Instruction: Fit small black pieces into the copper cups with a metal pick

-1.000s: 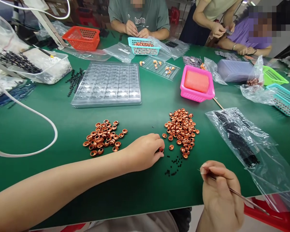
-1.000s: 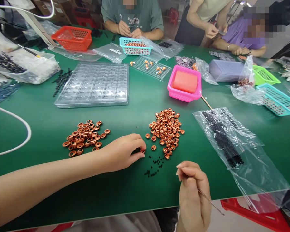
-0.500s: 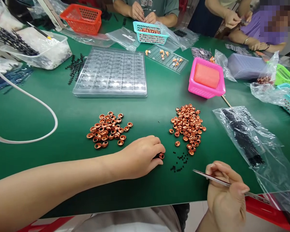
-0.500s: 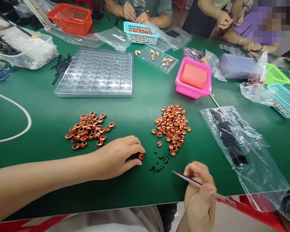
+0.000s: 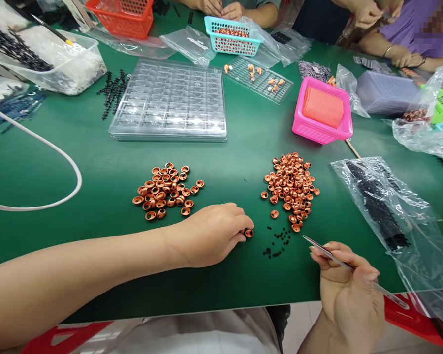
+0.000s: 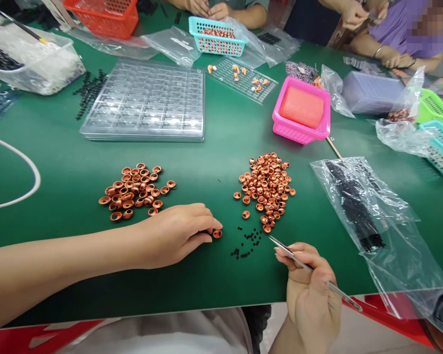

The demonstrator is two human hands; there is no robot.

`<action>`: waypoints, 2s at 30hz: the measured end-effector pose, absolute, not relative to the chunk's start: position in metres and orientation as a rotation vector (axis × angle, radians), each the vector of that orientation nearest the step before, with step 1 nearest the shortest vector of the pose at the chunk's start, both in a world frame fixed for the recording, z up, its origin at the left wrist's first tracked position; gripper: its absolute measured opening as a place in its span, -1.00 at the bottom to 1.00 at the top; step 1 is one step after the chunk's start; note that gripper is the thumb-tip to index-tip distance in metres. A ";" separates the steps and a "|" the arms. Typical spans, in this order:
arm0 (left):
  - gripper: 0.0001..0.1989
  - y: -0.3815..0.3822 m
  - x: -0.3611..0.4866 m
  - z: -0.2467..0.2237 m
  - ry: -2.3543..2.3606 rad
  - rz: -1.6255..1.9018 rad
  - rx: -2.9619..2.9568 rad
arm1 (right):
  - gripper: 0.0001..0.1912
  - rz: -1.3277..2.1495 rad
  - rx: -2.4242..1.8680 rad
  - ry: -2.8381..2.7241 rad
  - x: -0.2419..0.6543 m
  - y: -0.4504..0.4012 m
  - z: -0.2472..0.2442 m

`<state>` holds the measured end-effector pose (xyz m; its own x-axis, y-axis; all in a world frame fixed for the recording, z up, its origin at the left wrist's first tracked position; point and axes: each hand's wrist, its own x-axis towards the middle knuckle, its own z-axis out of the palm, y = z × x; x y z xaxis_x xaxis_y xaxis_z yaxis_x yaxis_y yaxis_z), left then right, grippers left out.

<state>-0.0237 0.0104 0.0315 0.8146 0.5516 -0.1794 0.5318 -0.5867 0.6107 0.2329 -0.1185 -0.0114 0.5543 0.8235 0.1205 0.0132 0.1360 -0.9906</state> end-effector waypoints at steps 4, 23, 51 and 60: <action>-0.80 0.009 -0.020 0.037 0.809 -0.025 2.290 | -0.73 0.684 -1.297 -0.808 0.232 -0.119 -0.010; -0.82 0.020 -0.022 0.023 0.622 0.169 2.374 | -0.82 0.601 -1.376 -0.786 0.221 -0.120 -0.008; -0.95 0.020 -0.020 0.018 0.733 0.277 2.224 | -0.89 0.502 -1.392 -1.024 0.208 -0.119 -0.010; -0.90 0.002 -0.011 0.019 0.769 0.325 2.182 | -0.81 0.571 -1.534 -0.941 0.210 -0.126 -0.006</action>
<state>-0.0109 0.0025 0.0194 0.7840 0.6205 -0.0173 0.4200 -0.5098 0.7508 0.2096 -0.1259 -0.0062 0.5540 0.8186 0.1515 0.2443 0.0141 -0.9696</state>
